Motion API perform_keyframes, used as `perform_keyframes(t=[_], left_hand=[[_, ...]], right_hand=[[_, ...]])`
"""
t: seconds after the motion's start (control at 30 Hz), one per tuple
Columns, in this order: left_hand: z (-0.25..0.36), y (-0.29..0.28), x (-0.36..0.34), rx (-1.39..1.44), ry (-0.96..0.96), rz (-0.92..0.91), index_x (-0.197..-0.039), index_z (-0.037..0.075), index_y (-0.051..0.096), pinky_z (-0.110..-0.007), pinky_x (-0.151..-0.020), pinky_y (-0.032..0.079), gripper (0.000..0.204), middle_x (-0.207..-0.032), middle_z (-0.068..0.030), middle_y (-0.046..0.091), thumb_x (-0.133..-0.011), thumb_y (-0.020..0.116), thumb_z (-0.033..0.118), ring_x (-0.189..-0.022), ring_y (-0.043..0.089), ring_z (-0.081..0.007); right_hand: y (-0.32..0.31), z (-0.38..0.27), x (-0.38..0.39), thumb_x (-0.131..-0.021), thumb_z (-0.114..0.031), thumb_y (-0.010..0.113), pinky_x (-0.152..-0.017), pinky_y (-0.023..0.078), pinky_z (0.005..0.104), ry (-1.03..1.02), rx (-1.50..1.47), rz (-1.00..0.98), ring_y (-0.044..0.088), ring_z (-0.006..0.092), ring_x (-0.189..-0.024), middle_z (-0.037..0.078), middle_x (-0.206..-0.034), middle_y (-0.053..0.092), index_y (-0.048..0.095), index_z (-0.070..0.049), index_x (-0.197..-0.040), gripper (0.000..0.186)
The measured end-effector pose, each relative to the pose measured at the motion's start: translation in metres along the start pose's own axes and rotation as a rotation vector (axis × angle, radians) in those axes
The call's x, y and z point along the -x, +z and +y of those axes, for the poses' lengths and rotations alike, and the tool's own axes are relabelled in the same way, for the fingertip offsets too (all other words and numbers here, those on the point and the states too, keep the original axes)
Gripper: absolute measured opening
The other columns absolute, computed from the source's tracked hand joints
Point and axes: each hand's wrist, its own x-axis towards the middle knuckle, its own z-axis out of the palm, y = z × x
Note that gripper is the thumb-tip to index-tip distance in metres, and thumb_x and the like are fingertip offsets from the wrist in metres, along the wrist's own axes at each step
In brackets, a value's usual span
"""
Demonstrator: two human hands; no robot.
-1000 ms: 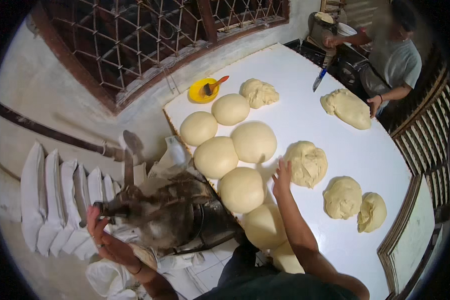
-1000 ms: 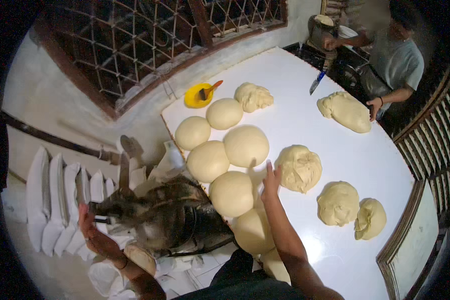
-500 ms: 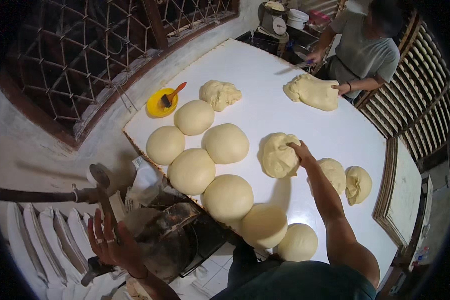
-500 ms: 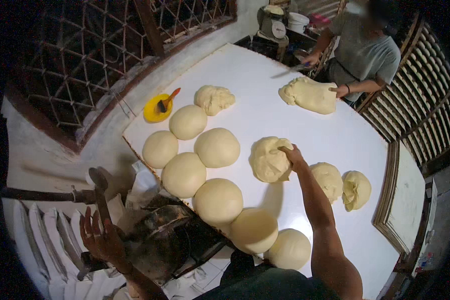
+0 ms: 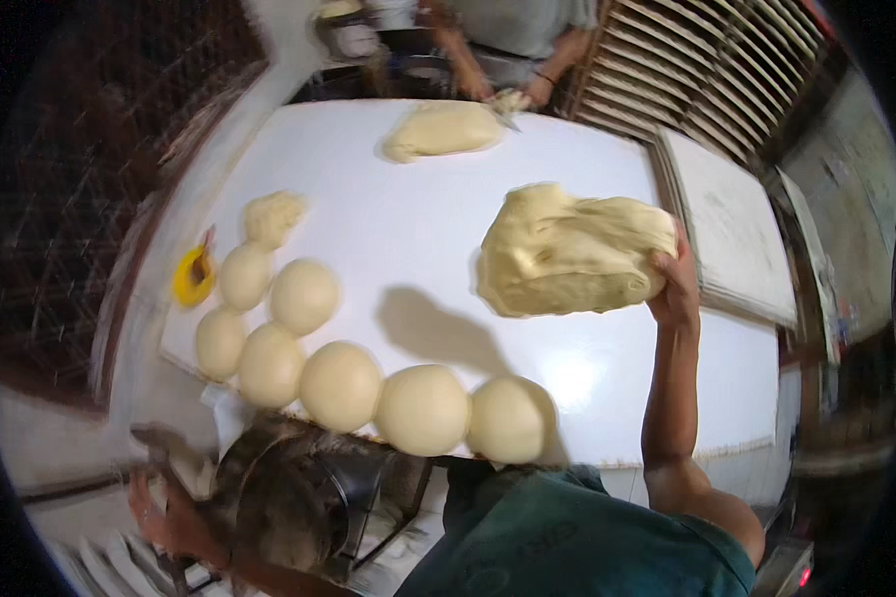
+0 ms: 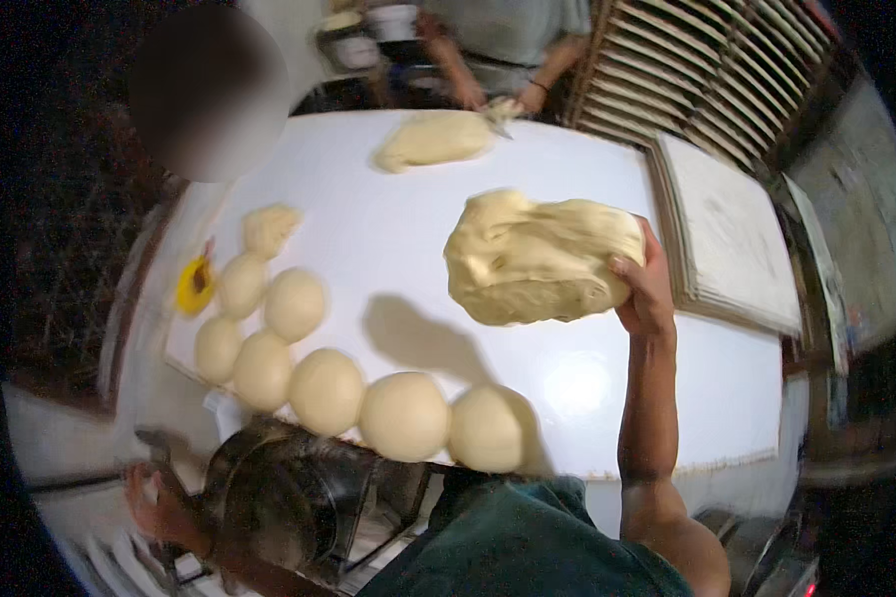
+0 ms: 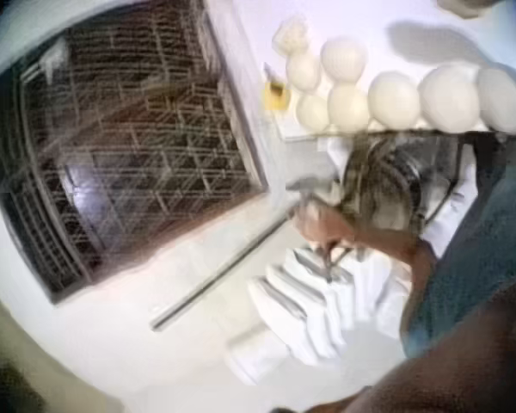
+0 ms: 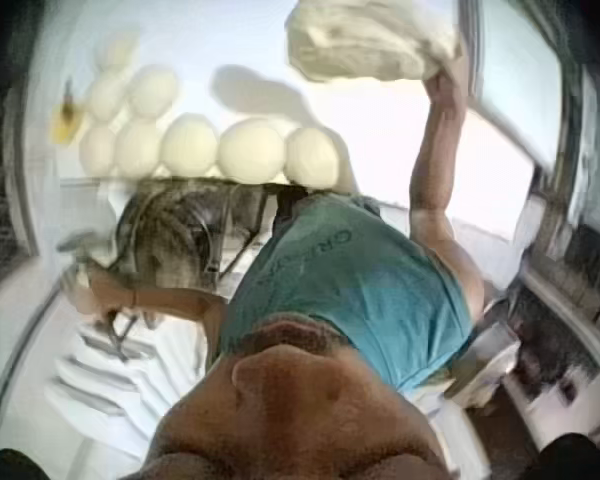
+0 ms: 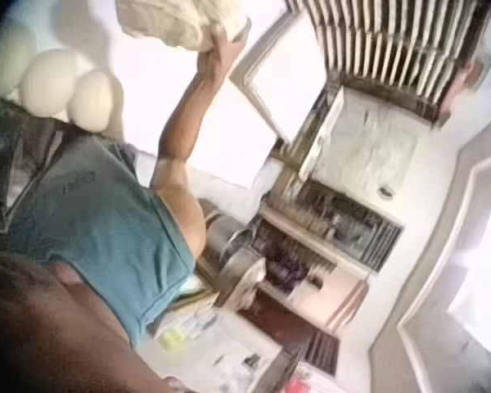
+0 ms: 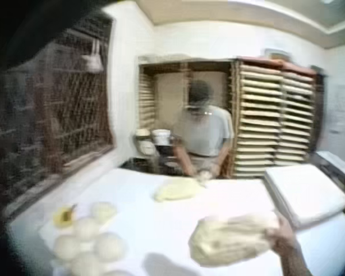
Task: The person rounds large pieces of dough into smooth balls by hand on a floured table, using a blue plastic scraper to move dough pieces.
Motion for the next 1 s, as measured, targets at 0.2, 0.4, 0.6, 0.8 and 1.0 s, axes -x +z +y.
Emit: perform_keyframes(t=[0.2, 0.4, 0.6, 0.8, 1.0], left_hand=[[0.080, 0.024, -0.001, -0.077, -0.101, 0.398, -0.109, 0.009, 0.059, -0.051, -0.092, 0.039, 0.053, -0.114, -0.0175, 0.055, -0.079, 0.062, 0.053, -0.106, 0.051, -0.0373], [0.443, -0.036, 0.063, 1.225, 0.327, -0.653, -0.118, 0.000, 0.052, -0.043, -0.098, 0.036, 0.039, -0.129, -0.0172, 0.046, -0.086, 0.057, 0.022, -0.120, 0.042, -0.0336], [0.667, -0.073, 0.276, 1.045, 1.705, -0.906, -0.143, 0.020, 0.025, -0.069, -0.100, 0.008, 0.094, -0.151, -0.0166, 0.009, -0.068, 0.062, 0.062, -0.136, 0.008, -0.0454], [0.812, -0.101, 0.237, 1.276, 1.287, -0.734, -0.133, 0.013, 0.044, -0.049, -0.105, 0.028, 0.063, -0.142, -0.0128, 0.035, -0.075, 0.068, 0.019, -0.131, 0.032, -0.0308], [0.819, -0.247, 0.137, 2.285, 0.438, -0.823, -0.123, 0.000, 0.048, -0.027, -0.075, 0.047, 0.065, -0.106, -0.0076, 0.059, -0.080, 0.065, 0.045, -0.088, 0.055, -0.0136]], right_hand=[[-0.143, 0.057, 0.256, -0.079, -0.027, 0.067, -0.101, 0.038, 0.0377, 0.131, -0.056, 0.768, 0.041, 0.0290, -0.124, 0.010, -0.142, 0.033, 0.023, -0.012, -0.142, 0.078], [-0.192, 0.077, 0.372, -0.072, -0.015, 0.071, -0.095, 0.039, 0.0415, 0.527, 0.981, 0.668, 0.041, 0.0331, -0.122, 0.020, -0.138, 0.035, 0.048, -0.006, -0.126, 0.060], [-0.271, 0.086, 0.326, -0.062, -0.048, 0.076, -0.100, 0.013, 0.0692, 0.520, 1.507, -0.054, 0.016, 0.0384, -0.136, 0.015, -0.146, 0.023, 0.036, -0.016, -0.137, 0.091], [-0.382, 0.089, 0.250, -0.070, -0.019, 0.072, -0.096, 0.035, 0.0514, 0.048, 1.269, 0.460, 0.048, 0.0307, -0.116, 0.015, -0.125, 0.050, 0.042, -0.017, -0.132, 0.069], [-0.343, -0.072, 0.193, -0.070, 0.010, 0.062, -0.076, 0.049, 0.0305, -0.502, 0.587, 0.773, 0.060, 0.0210, -0.086, 0.012, -0.097, 0.061, 0.052, -0.006, -0.114, 0.047]])
